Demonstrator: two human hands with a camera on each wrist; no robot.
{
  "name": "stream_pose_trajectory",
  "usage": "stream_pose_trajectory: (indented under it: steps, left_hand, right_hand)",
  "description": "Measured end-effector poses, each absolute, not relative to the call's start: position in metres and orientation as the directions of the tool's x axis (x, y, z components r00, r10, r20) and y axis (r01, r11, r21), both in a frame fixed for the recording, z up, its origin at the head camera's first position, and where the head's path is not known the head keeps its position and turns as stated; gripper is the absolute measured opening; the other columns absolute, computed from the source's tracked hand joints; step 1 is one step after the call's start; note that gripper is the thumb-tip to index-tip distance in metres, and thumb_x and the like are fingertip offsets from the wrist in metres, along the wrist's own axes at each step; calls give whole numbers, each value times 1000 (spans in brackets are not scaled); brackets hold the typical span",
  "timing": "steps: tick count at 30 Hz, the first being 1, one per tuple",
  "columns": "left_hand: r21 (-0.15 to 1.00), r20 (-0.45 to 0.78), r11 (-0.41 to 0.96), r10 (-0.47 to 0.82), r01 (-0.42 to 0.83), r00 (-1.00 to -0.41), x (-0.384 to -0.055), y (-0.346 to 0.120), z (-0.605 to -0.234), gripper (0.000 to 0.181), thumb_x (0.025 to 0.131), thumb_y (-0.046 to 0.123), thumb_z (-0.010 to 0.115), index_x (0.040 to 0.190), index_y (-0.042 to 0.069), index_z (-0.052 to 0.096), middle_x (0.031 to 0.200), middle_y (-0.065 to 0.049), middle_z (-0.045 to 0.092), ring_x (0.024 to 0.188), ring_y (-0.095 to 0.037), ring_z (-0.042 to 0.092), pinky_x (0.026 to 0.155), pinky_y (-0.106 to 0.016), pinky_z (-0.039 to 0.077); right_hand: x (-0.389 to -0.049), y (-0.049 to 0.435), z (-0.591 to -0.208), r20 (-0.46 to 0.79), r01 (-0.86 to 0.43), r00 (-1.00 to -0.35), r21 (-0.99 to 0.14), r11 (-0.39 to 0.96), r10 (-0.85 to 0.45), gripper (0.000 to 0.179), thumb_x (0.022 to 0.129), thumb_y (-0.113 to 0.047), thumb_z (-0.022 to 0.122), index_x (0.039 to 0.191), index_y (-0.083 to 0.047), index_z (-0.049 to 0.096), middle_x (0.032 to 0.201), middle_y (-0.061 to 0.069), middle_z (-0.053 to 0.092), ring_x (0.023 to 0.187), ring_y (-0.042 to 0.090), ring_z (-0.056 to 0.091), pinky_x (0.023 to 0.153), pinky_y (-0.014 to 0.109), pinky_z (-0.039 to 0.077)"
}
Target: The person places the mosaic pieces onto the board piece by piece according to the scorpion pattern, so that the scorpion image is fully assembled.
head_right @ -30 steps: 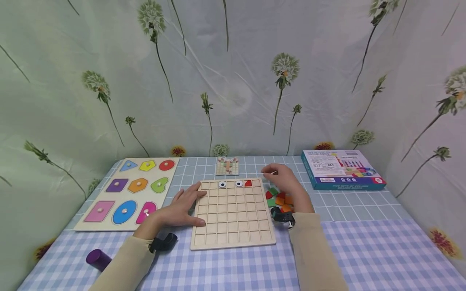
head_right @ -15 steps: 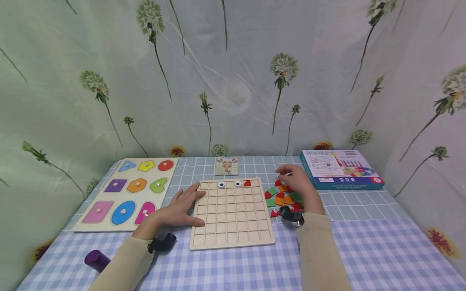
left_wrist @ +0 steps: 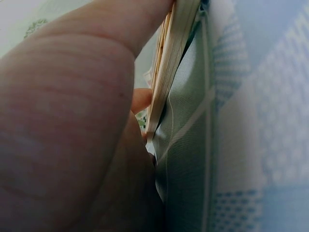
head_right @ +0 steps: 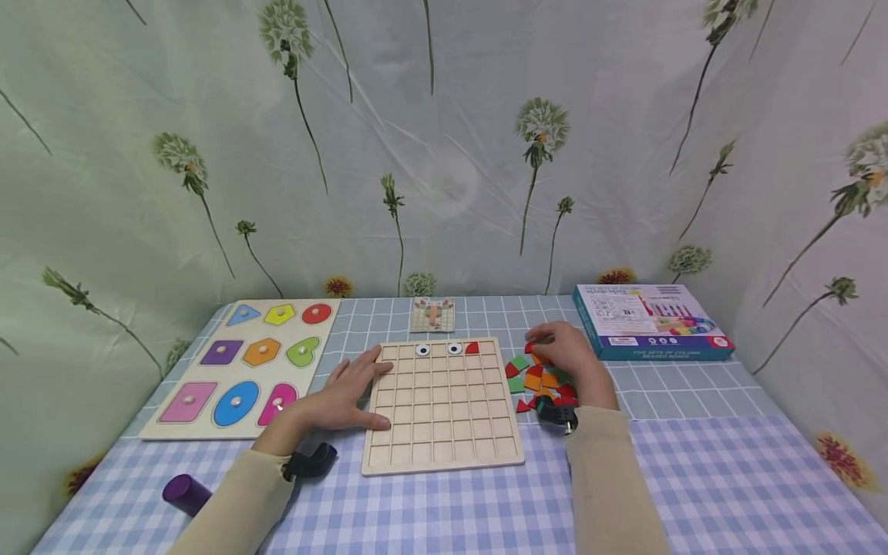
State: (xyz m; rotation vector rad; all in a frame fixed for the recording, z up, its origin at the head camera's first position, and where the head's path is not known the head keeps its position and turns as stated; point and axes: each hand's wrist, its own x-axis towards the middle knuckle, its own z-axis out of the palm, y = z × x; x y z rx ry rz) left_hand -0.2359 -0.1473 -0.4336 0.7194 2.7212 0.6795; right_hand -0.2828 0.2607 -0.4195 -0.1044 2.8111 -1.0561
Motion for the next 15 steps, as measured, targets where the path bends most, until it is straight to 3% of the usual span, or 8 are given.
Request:
stream_pose_trajectory:
  steps: [6, 15]
  left_hand:
    - [497, -120, 773, 511, 394, -851, -236, -147, -433, 100, 76, 60, 78, 155, 17, 35, 171, -8, 5, 158, -31, 5, 126, -58, -2]
    - [491, -111, 772, 515, 404, -850, -236, -147, -433, 99, 76, 59, 78, 155, 17, 35, 170, -8, 6, 158, -31, 6, 126, -58, -2]
  right_hand:
    - [-283, 258, -420, -93, -20, -990, -643, 766, -104, 25, 97, -14, 61, 119, -5, 71, 130, 24, 61, 114, 40, 54, 99, 52, 51]
    - [-281, 257, -418, -90, 7, -993, -658, 753, -70, 20, 95, -12, 65, 113, -3, 65, 113, 21, 64, 98, 31, 53, 81, 32, 49]
